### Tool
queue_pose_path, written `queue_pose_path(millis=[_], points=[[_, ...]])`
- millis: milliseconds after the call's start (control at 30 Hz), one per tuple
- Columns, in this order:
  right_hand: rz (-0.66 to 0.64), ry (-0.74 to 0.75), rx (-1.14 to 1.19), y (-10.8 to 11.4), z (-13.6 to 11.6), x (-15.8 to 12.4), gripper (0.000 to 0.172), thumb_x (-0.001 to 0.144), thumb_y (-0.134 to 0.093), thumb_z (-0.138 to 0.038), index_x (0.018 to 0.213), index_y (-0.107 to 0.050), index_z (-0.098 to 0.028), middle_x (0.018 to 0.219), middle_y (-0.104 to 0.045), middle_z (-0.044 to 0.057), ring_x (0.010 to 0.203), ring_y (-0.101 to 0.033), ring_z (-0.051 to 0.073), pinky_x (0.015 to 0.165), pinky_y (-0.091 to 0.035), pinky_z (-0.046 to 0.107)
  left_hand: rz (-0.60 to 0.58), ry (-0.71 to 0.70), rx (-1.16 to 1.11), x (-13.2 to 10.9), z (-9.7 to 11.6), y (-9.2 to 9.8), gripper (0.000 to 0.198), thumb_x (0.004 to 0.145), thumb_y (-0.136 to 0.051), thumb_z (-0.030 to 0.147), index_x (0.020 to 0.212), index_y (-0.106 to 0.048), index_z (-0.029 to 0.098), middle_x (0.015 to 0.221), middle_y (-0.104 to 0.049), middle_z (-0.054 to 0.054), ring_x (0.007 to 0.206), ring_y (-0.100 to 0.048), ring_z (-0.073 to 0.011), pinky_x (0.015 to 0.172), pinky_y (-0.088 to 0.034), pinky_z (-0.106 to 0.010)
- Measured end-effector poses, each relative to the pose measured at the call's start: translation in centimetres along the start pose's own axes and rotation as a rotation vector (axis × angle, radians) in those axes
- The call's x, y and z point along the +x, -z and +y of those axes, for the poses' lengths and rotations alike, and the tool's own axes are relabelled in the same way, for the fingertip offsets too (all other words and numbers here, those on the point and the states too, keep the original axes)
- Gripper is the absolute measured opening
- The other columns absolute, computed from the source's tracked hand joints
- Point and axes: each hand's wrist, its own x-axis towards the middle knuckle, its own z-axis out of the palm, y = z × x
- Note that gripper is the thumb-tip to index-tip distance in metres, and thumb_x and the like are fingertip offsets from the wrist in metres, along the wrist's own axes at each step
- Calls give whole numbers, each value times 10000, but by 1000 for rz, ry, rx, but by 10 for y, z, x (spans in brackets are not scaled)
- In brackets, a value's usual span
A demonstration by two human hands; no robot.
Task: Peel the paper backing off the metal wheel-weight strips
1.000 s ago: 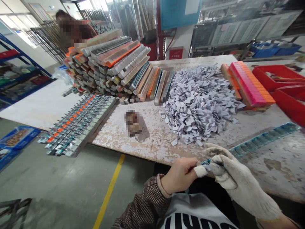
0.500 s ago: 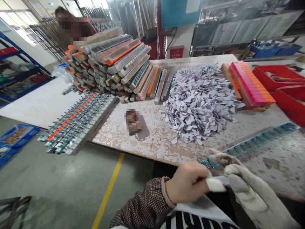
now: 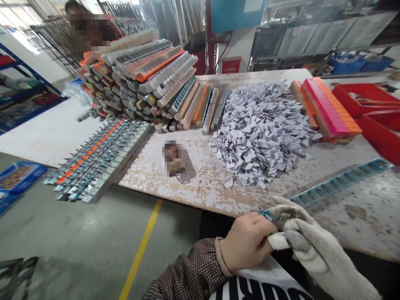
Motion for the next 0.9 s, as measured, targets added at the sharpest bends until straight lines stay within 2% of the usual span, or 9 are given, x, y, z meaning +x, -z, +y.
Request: queue_pose_path(millis=[67,133,200,367,467,533,633,733,900], points=[[65,56,-192,7,-3,10,362,1049,-453,-300,1389,-578,-304,989,-771,75,538,-655,209,394,-545,339,65,29,58,-1,-6,0,352,1030,-516,519,960,-598,183,819,-660,-63,779,-622,-213,738,-528,-332],[147,167,-406,15,-1,18,212,1022,-496,-285,1145,-669,-293,1026,-768,92,778,-735,270,582,-626,405,91,72,146,-4,-11,0,441,982,-596,575,1124,-598,157,934,-685,-100,888,-643,-262,813,-560,-401],[182,287,-573,21,5,22,118,960,-609,-262,844,-629,-273,1125,-750,88,1147,-689,334,872,-622,488,65,103,216,-7,-14,0,506,965,-638,566,1235,-560,144,1056,-686,-132,984,-640,-294,871,-572,-451],[97,460,-845,18,17,25,52,944,-648,-178,924,-609,-208,1152,-701,113,1302,-599,324,1112,-494,542,92,113,315,-17,-26,14,442,1006,-601,514,1271,-531,168,1103,-669,-127,1015,-636,-279,895,-577,-430],[67,483,-904,11,15,28,37,943,-639,-155,935,-613,-180,1150,-684,138,1298,-591,343,1124,-478,567,263,119,530,-27,-44,51,392,1040,-550,468,1278,-536,158,1027,-672,-123,1029,-633,-291,933,-551,-438],[46,483,-928,8,13,31,33,939,-627,-144,928,-618,-173,1137,-676,142,1291,-587,353,1121,-477,578,340,166,708,-36,-59,86,448,1038,-550,460,1351,-522,140,1132,-681,-167,1149,-614,-332,1019,-499,-483],[11,465,-953,6,11,35,44,928,-603,-128,921,-632,-160,1089,-673,141,1254,-598,357,1116,-476,582,405,357,958,-49,-74,137,550,1040,-482,528,1395,-534,111,1247,-672,-217,1232,-577,-397,1056,-426,-536],[-39,438,-963,5,10,40,81,920,-581,-120,874,-640,-153,1028,-672,134,1187,-625,340,1103,-482,568,383,553,1080,-55,-83,174,588,1033,-410,555,1380,-570,107,1257,-679,-226,1279,-547,-421,1102,-343,-559],[-112,438,-964,5,14,46,113,884,-557,-113,827,-638,-168,1008,-667,138,1103,-642,323,1068,-506,553,244,623,1084,-45,-110,203,551,1010,-384,510,1333,-583,111,1188,-726,-212,1305,-543,-392,1179,-229,-560]])
